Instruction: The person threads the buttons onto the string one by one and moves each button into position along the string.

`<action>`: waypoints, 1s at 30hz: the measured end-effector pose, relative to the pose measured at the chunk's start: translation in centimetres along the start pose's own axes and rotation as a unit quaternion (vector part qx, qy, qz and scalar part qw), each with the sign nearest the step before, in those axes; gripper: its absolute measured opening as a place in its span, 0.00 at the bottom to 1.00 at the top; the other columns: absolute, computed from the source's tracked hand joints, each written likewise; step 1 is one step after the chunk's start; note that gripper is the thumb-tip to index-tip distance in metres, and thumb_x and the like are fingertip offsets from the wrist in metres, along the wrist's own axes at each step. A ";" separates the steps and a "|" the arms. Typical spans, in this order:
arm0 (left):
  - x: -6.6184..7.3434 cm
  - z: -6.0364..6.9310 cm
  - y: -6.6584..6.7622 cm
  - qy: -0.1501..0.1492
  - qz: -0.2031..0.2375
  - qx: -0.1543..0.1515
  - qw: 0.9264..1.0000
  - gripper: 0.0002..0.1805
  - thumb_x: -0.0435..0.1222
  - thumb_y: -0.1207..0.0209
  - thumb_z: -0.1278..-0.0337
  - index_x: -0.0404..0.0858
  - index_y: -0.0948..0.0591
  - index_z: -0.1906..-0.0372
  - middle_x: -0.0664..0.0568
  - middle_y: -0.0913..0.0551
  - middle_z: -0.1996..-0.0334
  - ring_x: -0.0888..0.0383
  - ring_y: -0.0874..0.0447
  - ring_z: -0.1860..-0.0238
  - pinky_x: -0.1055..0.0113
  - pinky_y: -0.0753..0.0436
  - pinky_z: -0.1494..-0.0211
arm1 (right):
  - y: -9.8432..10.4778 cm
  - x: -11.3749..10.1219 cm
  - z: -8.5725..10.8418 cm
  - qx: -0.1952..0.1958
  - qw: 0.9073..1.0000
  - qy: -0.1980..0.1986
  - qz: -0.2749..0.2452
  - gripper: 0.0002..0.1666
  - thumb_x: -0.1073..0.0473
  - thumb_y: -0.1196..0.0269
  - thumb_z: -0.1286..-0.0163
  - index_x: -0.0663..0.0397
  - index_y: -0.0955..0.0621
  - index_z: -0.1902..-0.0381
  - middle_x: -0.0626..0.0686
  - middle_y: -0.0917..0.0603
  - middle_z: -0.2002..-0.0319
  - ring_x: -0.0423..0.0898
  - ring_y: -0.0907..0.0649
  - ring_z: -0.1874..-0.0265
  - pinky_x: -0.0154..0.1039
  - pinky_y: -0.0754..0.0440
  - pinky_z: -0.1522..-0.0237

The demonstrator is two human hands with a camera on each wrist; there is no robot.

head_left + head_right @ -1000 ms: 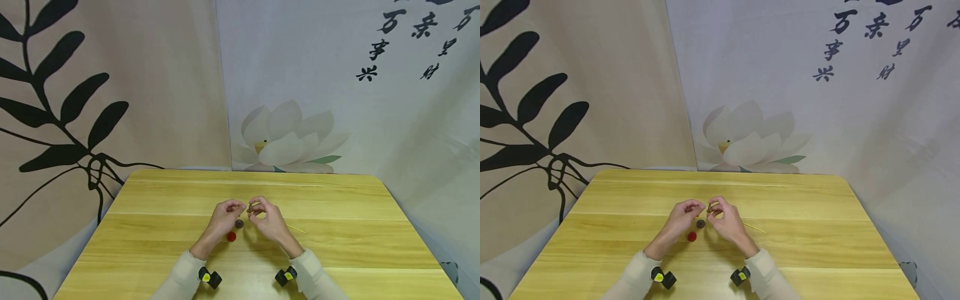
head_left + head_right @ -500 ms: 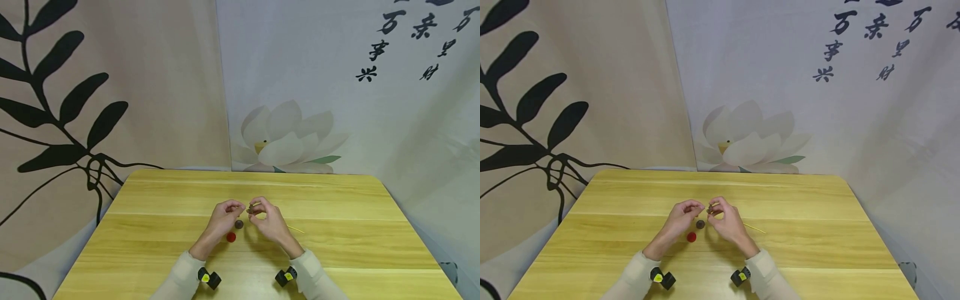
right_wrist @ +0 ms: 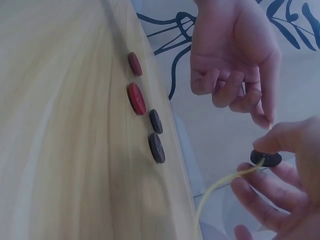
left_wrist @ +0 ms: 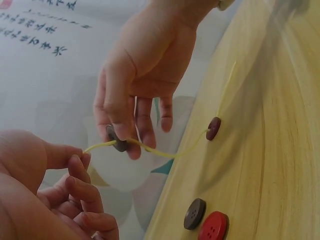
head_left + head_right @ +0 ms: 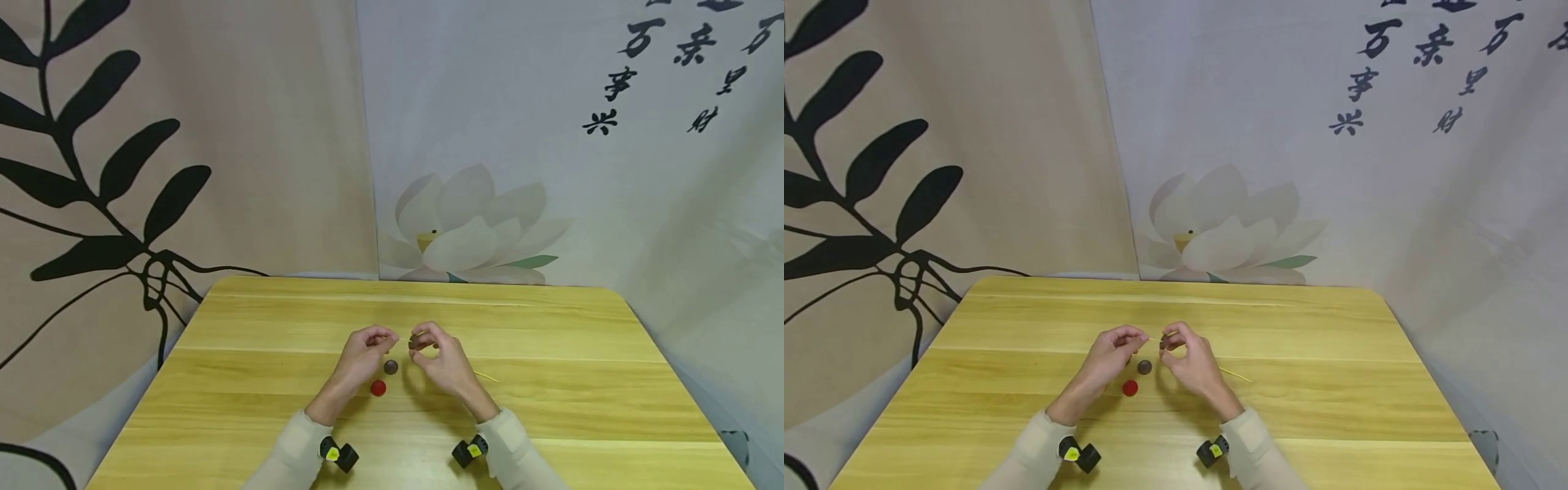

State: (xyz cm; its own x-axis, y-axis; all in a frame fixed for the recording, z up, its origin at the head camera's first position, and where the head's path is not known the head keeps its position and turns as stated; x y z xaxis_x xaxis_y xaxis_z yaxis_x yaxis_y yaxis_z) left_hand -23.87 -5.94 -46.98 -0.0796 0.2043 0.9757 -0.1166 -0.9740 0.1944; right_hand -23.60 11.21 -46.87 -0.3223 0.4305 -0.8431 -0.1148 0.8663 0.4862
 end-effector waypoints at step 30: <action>0.2 0.2 0.8 0.005 0.024 -0.003 1.000 0.13 0.39 0.40 0.33 0.31 0.17 0.55 0.46 0.22 0.67 0.54 0.28 0.68 0.71 0.30 0.70 | 1.4 2.0 0.7 0.012 0.999 -0.025 0.020 0.17 0.65 0.31 0.38 0.55 0.19 0.51 0.40 0.14 0.64 0.45 0.16 0.58 0.57 0.24 0.49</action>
State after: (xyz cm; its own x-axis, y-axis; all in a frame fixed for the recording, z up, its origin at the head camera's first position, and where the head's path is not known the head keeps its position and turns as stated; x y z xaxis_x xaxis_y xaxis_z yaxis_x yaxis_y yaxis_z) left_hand -23.78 -6.71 -46.64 -0.0948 0.1587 0.9828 -0.1177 -0.9821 0.1473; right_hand -23.79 13.44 -48.03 -0.2788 0.4772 -0.8334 -0.0795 0.8534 0.5152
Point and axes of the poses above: each hand's wrist, its own z-axis away from the middle knuckle, its own y-axis out of the back of the hand, x = y × z, the point moved 5 cm from there along -z, towards the middle knuckle
